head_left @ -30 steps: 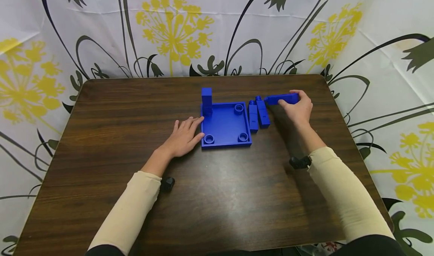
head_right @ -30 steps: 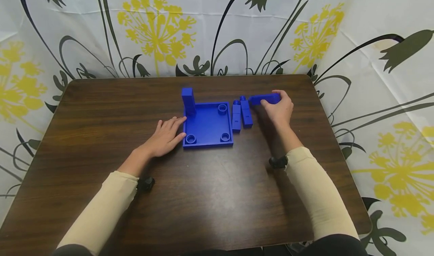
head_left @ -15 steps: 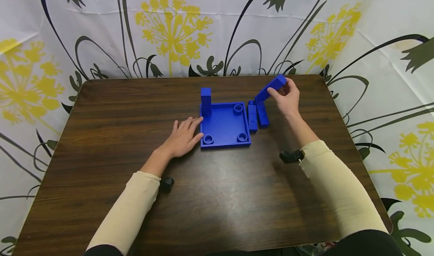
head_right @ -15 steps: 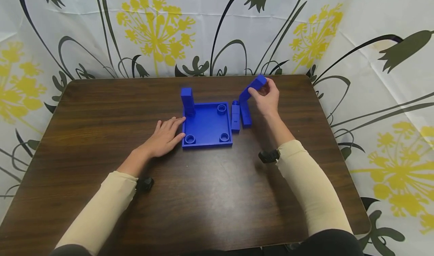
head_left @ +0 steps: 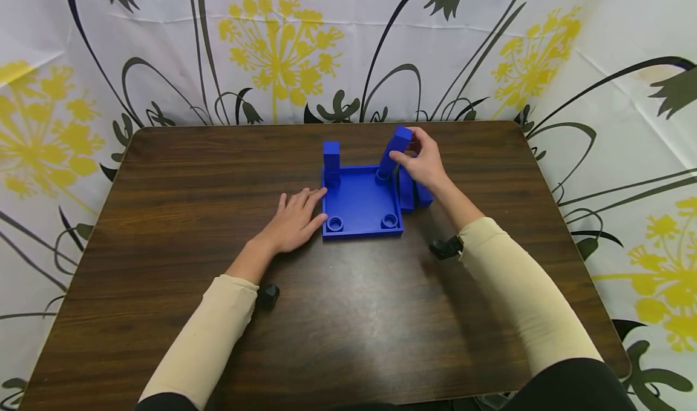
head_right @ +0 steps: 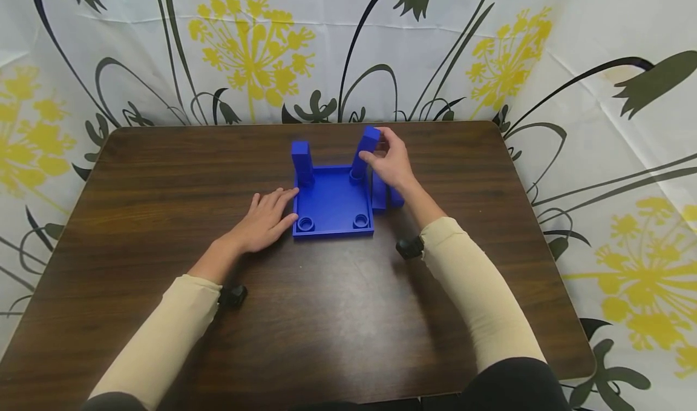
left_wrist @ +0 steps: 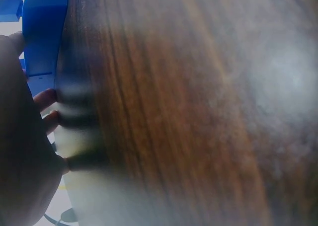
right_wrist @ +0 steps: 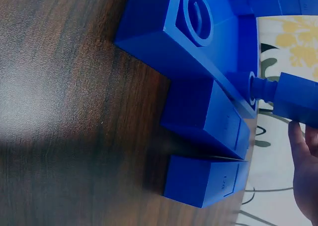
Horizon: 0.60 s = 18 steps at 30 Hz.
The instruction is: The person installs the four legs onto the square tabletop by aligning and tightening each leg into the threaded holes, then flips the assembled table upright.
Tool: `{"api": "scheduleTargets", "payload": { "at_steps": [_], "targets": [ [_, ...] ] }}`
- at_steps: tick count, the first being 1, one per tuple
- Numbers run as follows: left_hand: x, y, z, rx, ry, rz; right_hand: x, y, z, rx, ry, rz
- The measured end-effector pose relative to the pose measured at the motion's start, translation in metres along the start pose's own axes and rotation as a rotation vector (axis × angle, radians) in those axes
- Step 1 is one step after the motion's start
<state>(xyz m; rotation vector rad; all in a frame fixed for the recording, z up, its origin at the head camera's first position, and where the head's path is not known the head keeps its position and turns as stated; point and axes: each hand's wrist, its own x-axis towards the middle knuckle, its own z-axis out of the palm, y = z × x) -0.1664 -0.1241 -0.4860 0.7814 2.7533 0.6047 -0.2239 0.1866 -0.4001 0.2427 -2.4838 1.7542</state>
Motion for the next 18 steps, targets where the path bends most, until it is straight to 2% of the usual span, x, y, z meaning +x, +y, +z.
{"api": "scheduleTargets", "payload": {
  "at_steps": [5, 9, 15, 18],
  "targets": [
    [0.001, 0.0, 0.001, 0.004, 0.001, -0.002, 0.009, 0.027, 0.004, -0.043, -0.039, -0.016],
    [0.002, 0.0, 0.001, 0.009, -0.001, -0.003, 0.011, 0.035, 0.005, -0.071, -0.056, -0.014],
    [0.002, 0.0, 0.001, 0.012, 0.003, -0.003, 0.013, 0.031, 0.005, -0.083, -0.119, -0.02],
    [0.002, -0.001, 0.002, 0.017, 0.003, -0.003, 0.01, 0.015, 0.004, -0.051, -0.17, 0.005]
  ]
}}
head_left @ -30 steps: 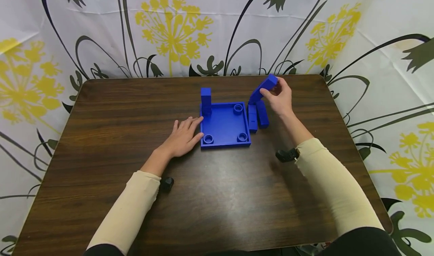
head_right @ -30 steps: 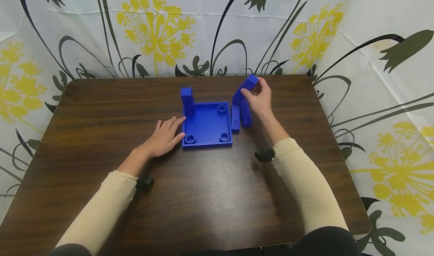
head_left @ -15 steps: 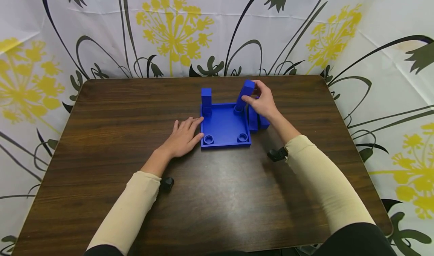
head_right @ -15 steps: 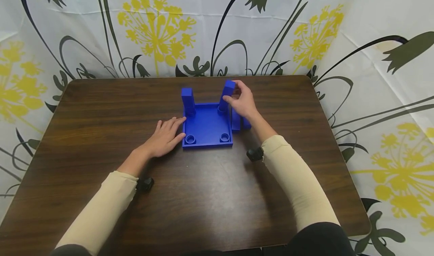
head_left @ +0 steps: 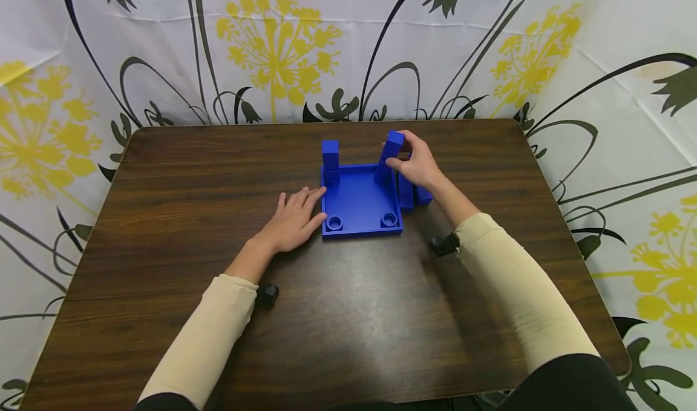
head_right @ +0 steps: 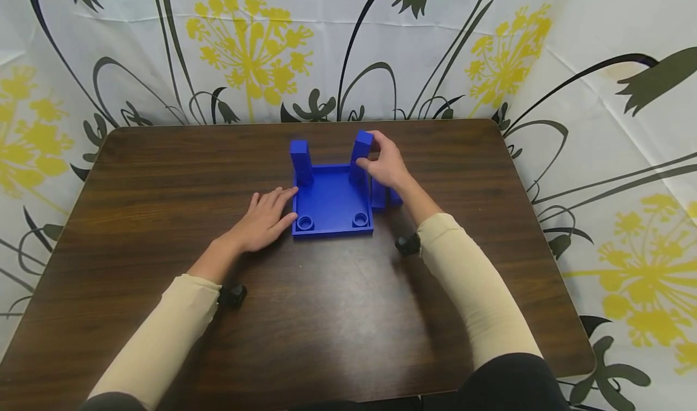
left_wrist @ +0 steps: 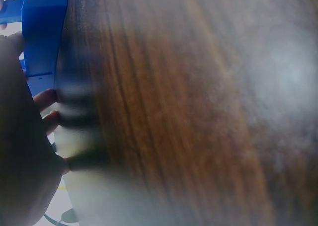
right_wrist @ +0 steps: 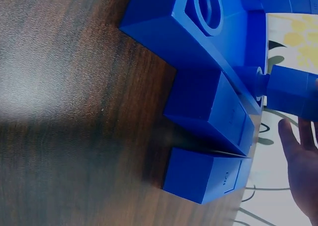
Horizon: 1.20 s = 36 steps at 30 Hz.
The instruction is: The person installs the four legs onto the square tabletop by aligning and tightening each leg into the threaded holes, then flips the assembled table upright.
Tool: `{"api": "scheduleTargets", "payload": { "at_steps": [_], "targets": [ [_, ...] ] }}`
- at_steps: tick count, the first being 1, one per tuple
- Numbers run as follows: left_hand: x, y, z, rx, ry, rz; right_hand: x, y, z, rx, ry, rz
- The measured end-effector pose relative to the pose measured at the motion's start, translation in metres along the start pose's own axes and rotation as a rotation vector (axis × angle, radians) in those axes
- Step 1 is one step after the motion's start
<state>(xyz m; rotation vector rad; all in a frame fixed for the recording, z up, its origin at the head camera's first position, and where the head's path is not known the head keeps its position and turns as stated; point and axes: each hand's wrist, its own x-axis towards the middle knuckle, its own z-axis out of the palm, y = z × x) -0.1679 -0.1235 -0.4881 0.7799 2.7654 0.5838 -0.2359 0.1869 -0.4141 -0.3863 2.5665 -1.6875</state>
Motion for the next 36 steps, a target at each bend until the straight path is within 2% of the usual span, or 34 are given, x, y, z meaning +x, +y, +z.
{"api": "scheduleTargets", "payload": {
  "at_steps": [1, 4, 9, 13, 19, 28, 36],
  "targets": [
    [0.0, 0.0, 0.0, 0.001, -0.001, 0.0, -0.002, -0.007, -0.001, 0.019, -0.019, 0.013],
    [0.0, 0.0, -0.001, 0.002, -0.002, 0.001, 0.0, -0.007, -0.002, 0.055, -0.077, 0.041],
    [0.0, 0.0, -0.001, -0.005, -0.001, -0.001, 0.008, 0.012, 0.0, 0.077, -0.119, 0.019],
    [0.0, 0.001, -0.001, -0.013, -0.001, -0.002, 0.008, 0.013, 0.0, 0.055, -0.104, 0.007],
    [0.0, 0.001, -0.001, -0.015, 0.011, -0.003, 0.008, 0.014, 0.0, -0.075, -0.051, -0.003],
    [0.0, 0.001, -0.001, -0.013, 0.005, -0.003, 0.008, 0.011, 0.004, -0.236, 0.042, 0.049],
    [-0.001, 0.002, -0.001, -0.012, -0.004, -0.012, 0.006, 0.012, 0.0, -0.236, -0.004, 0.059]
  ]
}}
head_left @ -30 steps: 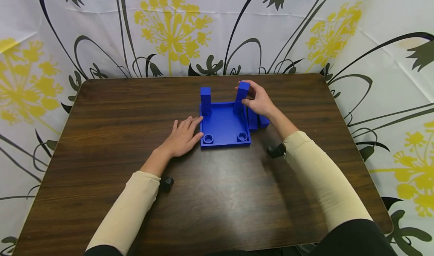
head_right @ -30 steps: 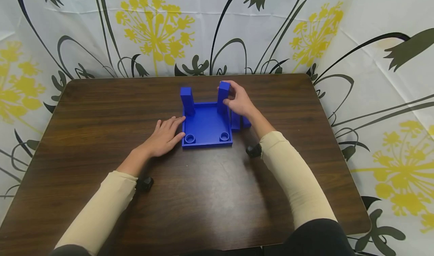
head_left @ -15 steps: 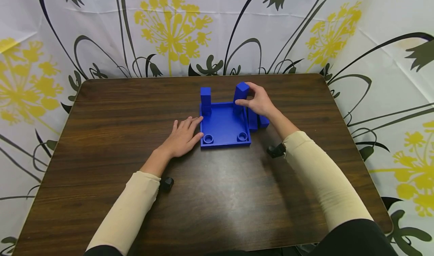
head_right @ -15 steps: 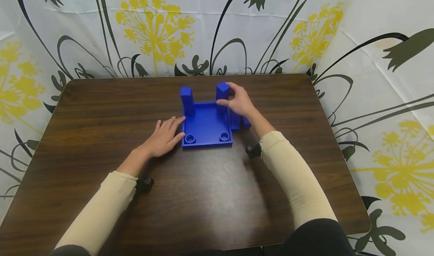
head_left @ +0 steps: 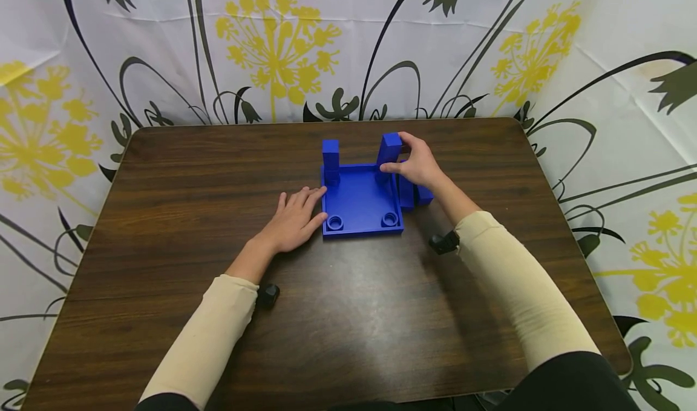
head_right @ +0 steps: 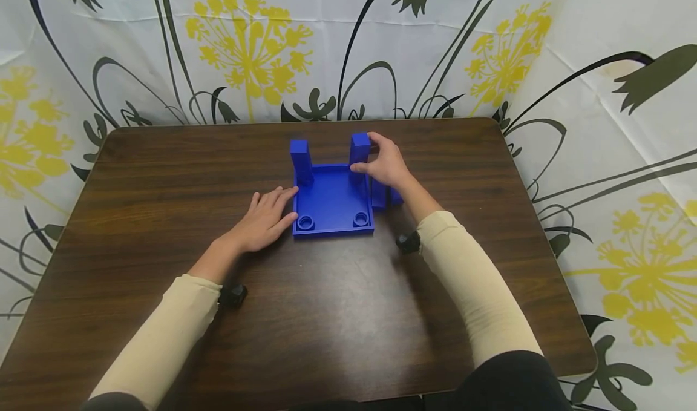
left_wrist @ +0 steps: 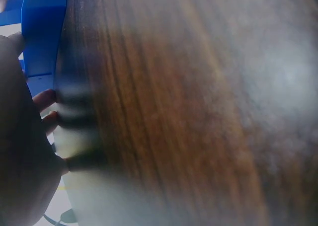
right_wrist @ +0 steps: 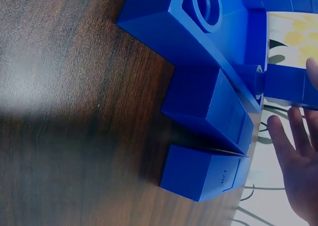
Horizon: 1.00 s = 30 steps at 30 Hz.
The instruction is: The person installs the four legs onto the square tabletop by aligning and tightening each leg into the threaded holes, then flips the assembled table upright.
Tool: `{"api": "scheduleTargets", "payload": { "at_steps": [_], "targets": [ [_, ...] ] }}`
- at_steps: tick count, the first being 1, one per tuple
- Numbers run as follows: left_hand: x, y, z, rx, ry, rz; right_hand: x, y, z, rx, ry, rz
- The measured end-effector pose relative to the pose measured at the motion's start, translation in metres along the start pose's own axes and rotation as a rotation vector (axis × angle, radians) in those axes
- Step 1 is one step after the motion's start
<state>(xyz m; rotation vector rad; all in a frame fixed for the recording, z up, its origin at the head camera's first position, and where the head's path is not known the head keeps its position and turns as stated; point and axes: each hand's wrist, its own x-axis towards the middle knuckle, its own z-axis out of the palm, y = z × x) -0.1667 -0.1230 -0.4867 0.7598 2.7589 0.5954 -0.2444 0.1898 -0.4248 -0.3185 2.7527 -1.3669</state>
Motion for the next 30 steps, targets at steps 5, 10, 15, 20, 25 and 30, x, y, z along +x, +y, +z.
{"api": "scheduleTargets", "payload": {
  "at_steps": [5, 10, 15, 20, 25, 30],
  "targets": [
    [0.0002, -0.0007, 0.0009, 0.0, 0.001, 0.007, -0.0004, 0.0026, -0.0004, 0.023, -0.013, -0.002],
    [0.0002, -0.0018, 0.0005, 0.004, 0.003, 0.008, -0.001, 0.0019, 0.0017, 0.024, -0.01, 0.0],
    [0.0004, -0.0017, 0.0002, 0.004, -0.001, 0.008, -0.001, 0.0007, 0.0011, 0.02, -0.02, 0.004],
    [0.001, -0.0022, 0.0007, 0.001, -0.004, 0.009, -0.001, 0.0002, 0.0004, 0.025, -0.033, -0.001],
    [0.0014, -0.0027, 0.0011, 0.006, -0.007, 0.006, -0.0013, -0.0002, 0.0016, 0.002, -0.031, -0.009],
    [0.0021, -0.0023, 0.0017, 0.004, -0.004, 0.007, -0.0008, 0.0023, 0.0022, 0.016, -0.04, -0.009]
  ]
}}
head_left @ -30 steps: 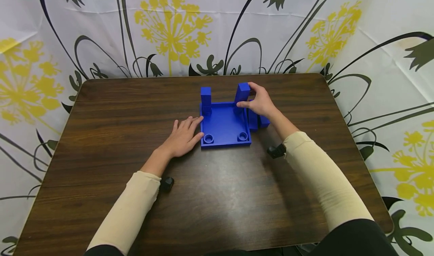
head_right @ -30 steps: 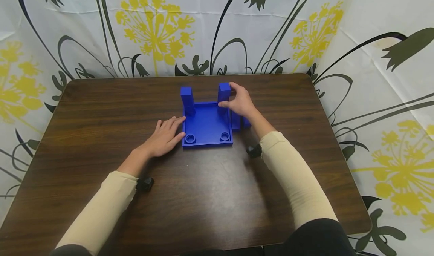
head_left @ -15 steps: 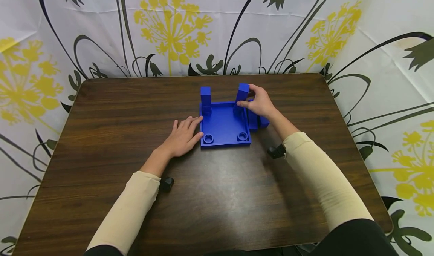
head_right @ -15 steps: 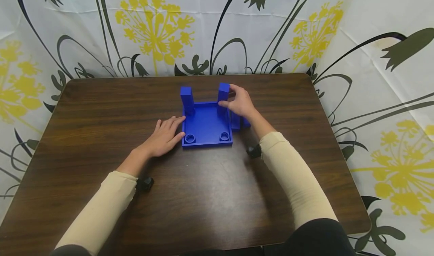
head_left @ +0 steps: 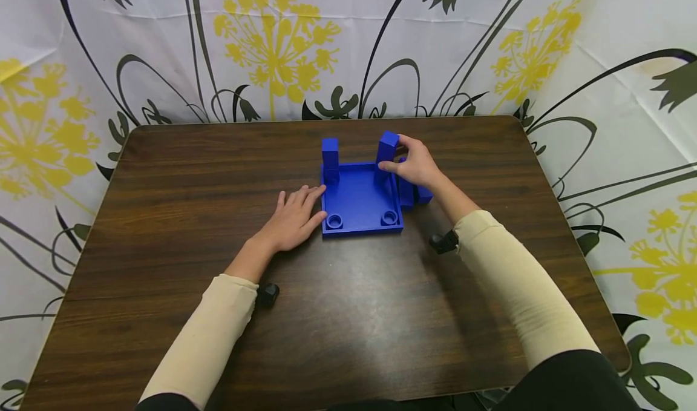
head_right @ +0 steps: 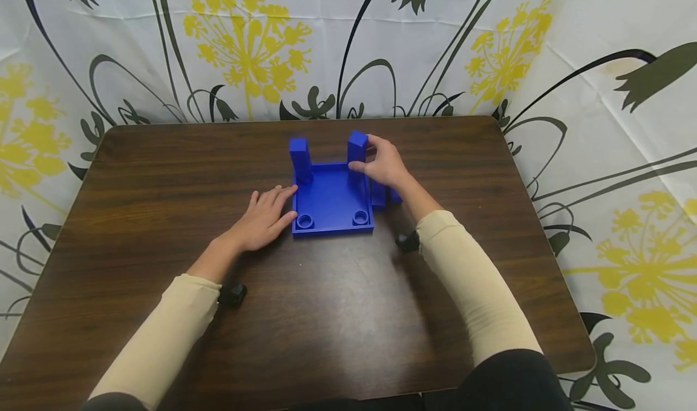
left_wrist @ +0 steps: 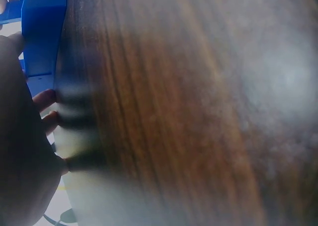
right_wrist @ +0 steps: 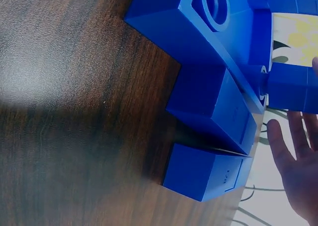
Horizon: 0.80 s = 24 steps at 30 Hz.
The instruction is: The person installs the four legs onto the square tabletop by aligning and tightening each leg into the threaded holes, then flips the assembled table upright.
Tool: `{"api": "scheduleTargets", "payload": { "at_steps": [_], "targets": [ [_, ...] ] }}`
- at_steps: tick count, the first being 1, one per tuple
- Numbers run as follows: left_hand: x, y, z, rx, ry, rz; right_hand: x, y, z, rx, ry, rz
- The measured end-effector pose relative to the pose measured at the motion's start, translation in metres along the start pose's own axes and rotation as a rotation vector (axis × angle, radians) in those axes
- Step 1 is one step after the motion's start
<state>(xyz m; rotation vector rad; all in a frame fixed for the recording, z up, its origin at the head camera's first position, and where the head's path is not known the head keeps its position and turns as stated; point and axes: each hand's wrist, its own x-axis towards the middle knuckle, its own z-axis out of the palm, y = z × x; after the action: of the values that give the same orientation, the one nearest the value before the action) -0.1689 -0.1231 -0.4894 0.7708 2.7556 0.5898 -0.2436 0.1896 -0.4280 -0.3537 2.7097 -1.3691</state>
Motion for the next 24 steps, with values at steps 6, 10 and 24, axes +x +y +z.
{"api": "scheduleTargets", "payload": {
  "at_steps": [6, 10, 24],
  "targets": [
    [0.0001, -0.0003, 0.0006, 0.003, 0.0, 0.001, 0.0017, 0.0022, -0.0036, 0.134, -0.068, -0.016],
    [0.0, -0.0009, 0.0015, 0.002, 0.004, 0.002, 0.0018, 0.0035, -0.0039, 0.129, -0.078, -0.026],
    [-0.0001, 0.0003, 0.0004, 0.005, 0.002, 0.002, 0.0018, 0.0027, -0.0044, 0.028, -0.035, -0.009]
  ]
}}
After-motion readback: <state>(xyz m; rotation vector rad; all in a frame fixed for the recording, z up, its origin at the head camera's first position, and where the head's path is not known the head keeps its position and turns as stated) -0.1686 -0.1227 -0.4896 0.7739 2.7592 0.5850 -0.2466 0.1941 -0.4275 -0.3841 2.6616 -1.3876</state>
